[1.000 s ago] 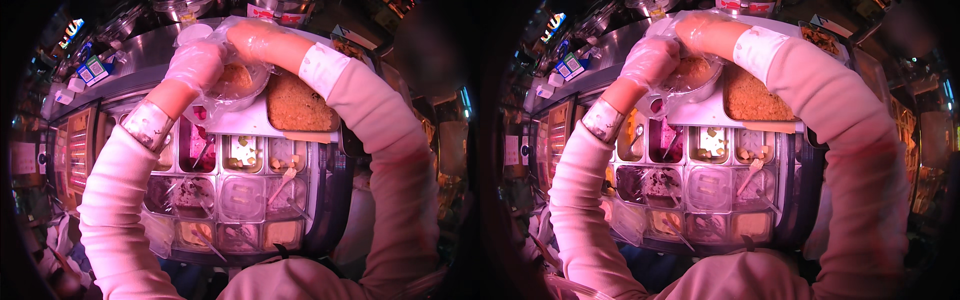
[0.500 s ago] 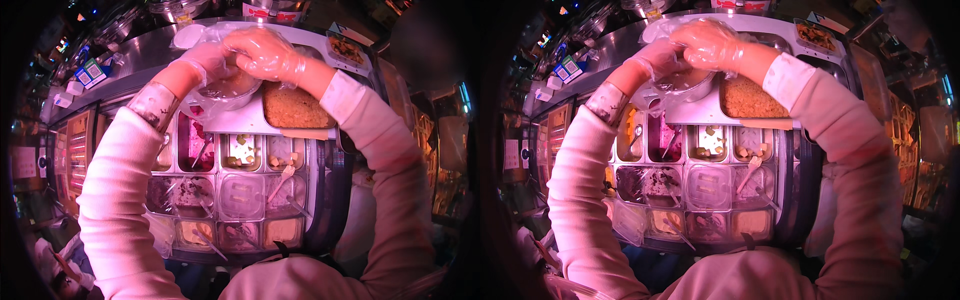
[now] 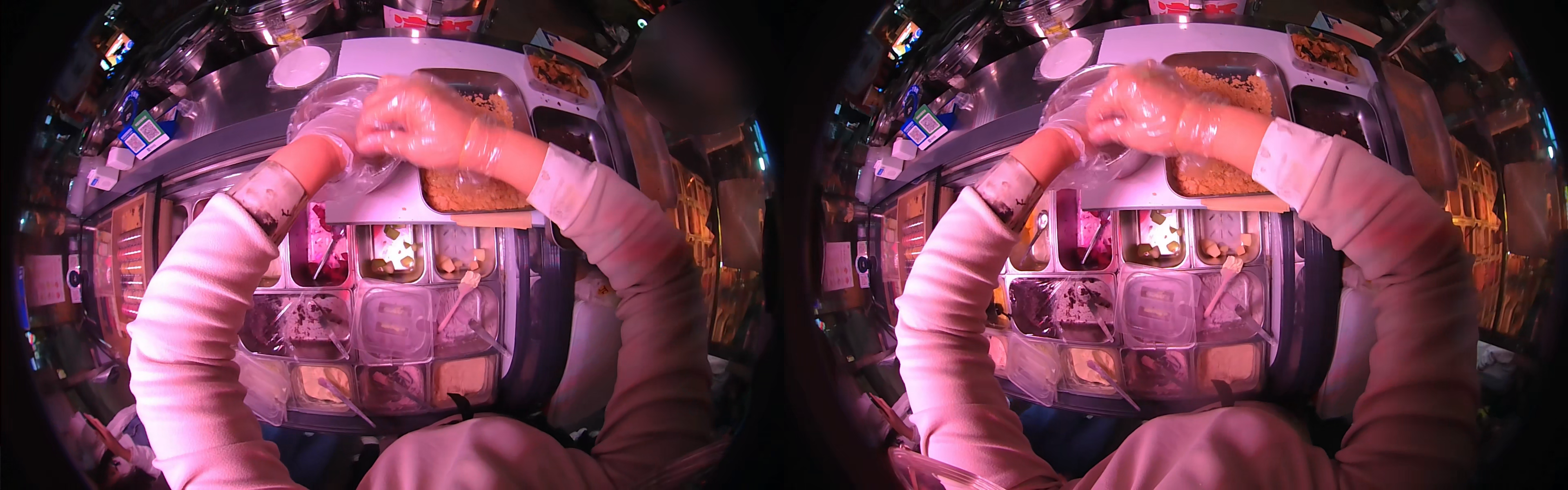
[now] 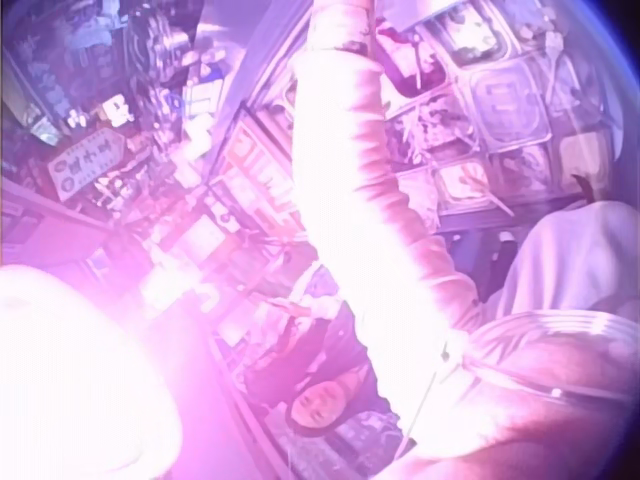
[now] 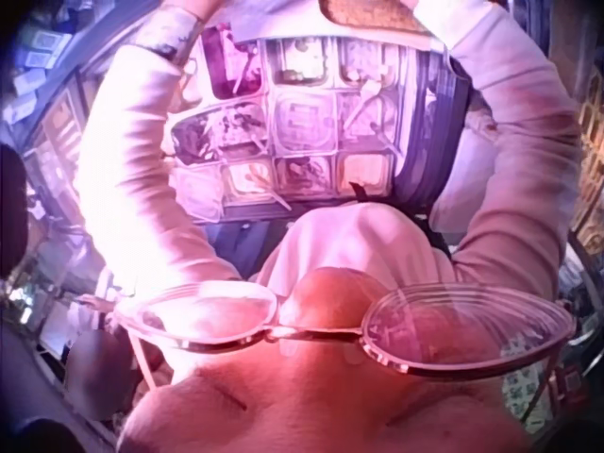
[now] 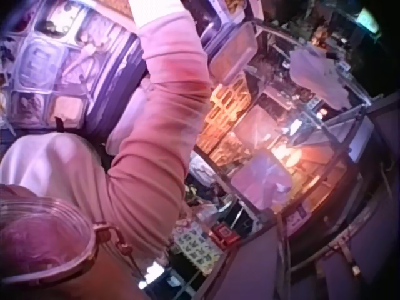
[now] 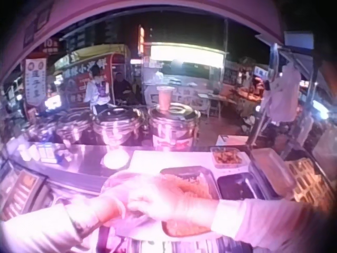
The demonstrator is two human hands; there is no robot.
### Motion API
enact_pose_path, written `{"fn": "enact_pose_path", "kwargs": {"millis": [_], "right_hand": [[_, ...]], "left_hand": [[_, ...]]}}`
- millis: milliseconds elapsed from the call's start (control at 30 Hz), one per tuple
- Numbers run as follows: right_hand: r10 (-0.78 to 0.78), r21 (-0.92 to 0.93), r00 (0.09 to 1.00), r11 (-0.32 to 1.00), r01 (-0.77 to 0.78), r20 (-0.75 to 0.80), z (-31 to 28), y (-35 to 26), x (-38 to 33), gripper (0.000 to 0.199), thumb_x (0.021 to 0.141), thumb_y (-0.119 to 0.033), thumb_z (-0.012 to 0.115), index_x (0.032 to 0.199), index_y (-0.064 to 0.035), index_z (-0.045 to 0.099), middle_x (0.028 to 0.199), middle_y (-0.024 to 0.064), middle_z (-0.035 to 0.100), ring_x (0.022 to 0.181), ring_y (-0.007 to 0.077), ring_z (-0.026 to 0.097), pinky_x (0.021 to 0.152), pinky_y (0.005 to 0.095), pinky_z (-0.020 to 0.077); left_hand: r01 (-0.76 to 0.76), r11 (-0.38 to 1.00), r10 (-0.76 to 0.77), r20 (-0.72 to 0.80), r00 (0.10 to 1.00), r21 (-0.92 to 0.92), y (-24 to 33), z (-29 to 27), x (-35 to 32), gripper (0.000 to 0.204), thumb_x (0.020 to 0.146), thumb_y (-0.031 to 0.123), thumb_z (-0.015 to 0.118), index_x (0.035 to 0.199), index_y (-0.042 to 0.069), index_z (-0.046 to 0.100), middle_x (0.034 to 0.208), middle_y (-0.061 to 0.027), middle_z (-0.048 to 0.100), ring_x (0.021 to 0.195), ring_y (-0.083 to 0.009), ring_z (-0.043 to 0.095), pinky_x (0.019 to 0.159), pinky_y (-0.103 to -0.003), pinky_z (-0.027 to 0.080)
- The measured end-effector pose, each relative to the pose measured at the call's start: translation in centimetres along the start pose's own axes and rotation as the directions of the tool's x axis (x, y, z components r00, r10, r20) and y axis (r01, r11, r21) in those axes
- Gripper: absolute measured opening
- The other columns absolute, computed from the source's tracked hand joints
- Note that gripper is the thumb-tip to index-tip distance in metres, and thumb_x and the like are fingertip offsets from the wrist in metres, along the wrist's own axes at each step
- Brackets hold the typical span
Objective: The person scoops a white base from a refrigerated bin, adds colorful toppings, and wraps the mixture in a thin sheet. They then roll the bundle, coat it in a brown crumbly topping, and place it into a plastic bag. Finally, they open a styrofoam container and scoop additional white base into it.
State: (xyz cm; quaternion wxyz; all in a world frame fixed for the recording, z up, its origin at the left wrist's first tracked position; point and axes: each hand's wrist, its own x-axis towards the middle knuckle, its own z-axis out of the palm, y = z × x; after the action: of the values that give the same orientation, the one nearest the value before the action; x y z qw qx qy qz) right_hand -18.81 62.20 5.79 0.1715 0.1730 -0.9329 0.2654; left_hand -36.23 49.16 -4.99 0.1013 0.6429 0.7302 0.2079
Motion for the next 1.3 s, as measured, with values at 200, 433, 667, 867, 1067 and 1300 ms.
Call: {"fn": "enact_pose_path", "kwargs": {"millis": [200, 433, 667, 867, 1067, 1300], "right_hand": [[0.317, -0.103, 0.936, 0.937, -0.334, -0.152, -3.4, 0.7, 1.9, 0.035, 0.09, -0.03, 0.076, 0.111, -0.0023, 0.07, 0.102, 0.0171, 0.073, 0.097, 0.0302, 0.071, 0.086, 0.0406, 0.0554], [0.331, -0.469, 0.943, 0.831, -0.3, -0.018, -0.2, 0.0, 1.5, 0.052, 0.082, -0.033, 0.073, 0.119, 0.0027, 0.067, 0.106, 0.0251, 0.072, 0.103, 0.0402, 0.07, 0.091, 0.049, 0.0562], [0.675, -0.544, 0.705, 0.684, -0.486, 0.218, -0.2, -1.5, 5.1, 0.036, 0.082, -0.028, 0.074, 0.106, -0.0019, 0.078, 0.112, 0.0223, 0.075, 0.105, 0.0375, 0.073, 0.091, 0.0457, 0.059], [0.573, -0.36, 0.798, 0.796, -0.487, 0.187, 0.5, -0.2, 6.1, 0.022, 0.085, -0.014, 0.072, 0.1, 0.0008, 0.077, 0.101, 0.0202, 0.077, 0.089, 0.0295, 0.077, 0.079, 0.0389, 0.0625], [0.646, 0.606, 0.724, 0.482, -0.633, 0.242, 1.4, 2.1, 7.0, 0.017, 0.086, -0.009, 0.071, 0.09, 0.0067, 0.074, 0.085, 0.0208, 0.075, 0.074, 0.0258, 0.076, 0.067, 0.0377, 0.0622], [0.494, 0.938, 0.801, -0.245, -0.244, 0.337, 3.0, 1.9, 7.7, 0.017, 0.096, -0.01, 0.067, 0.085, 0.0038, 0.064, 0.079, 0.0133, 0.068, 0.064, 0.0178, 0.067, 0.053, 0.0236, 0.055]], "left_hand": [[0.019, 0.976, -0.084, 0.291, 0.953, 0.219, 1.6, -0.5, 1.3, 0.037, 0.091, 0.035, 0.066, 0.119, 0.011, 0.074, 0.118, -0.0195, 0.073, 0.111, -0.0355, 0.07, 0.096, -0.044, 0.053], [0.145, 0.95, -0.229, 0.303, 0.925, 0.276, 3.9, -1.4, 1.4, 0.032, 0.096, 0.033, 0.06, 0.118, 0.013, 0.074, 0.115, -0.0174, 0.074, 0.113, -0.034, 0.069, 0.094, -0.042, 0.053], [0.136, 0.991, -0.135, 0.096, 0.986, 0.004, 3.0, 0.0, 0.8, 0.032, 0.09, 0.03, 0.069, 0.118, 0.015, 0.075, 0.119, -0.0176, 0.073, 0.114, -0.0339, 0.069, 0.097, -0.041, 0.053], [0.213, 0.976, -0.204, 0.14, 0.969, -0.052, 2.4, 0.5, 0.4, 0.034, 0.091, 0.022, 0.071, 0.123, 0.013, 0.071, 0.121, -0.0142, 0.072, 0.115, -0.0278, 0.066, 0.099, -0.037, 0.052], [0.392, 0.745, -0.35, 0.184, 0.919, -0.54, 6.8, -1.7, -0.6, 0.035, 0.093, 0.012, 0.072, 0.127, 0.008, 0.067, 0.124, -0.0102, 0.069, 0.118, -0.0206, 0.063, 0.103, -0.035, 0.049], [0.262, 0.511, -0.338, 0.088, 0.937, -0.819, 7.7, -3.5, -2.5, 0.038, 0.092, 0.018, 0.072, 0.128, 0.008, 0.066, 0.125, -0.0091, 0.069, 0.116, -0.0198, 0.064, 0.101, -0.034, 0.05]]}}
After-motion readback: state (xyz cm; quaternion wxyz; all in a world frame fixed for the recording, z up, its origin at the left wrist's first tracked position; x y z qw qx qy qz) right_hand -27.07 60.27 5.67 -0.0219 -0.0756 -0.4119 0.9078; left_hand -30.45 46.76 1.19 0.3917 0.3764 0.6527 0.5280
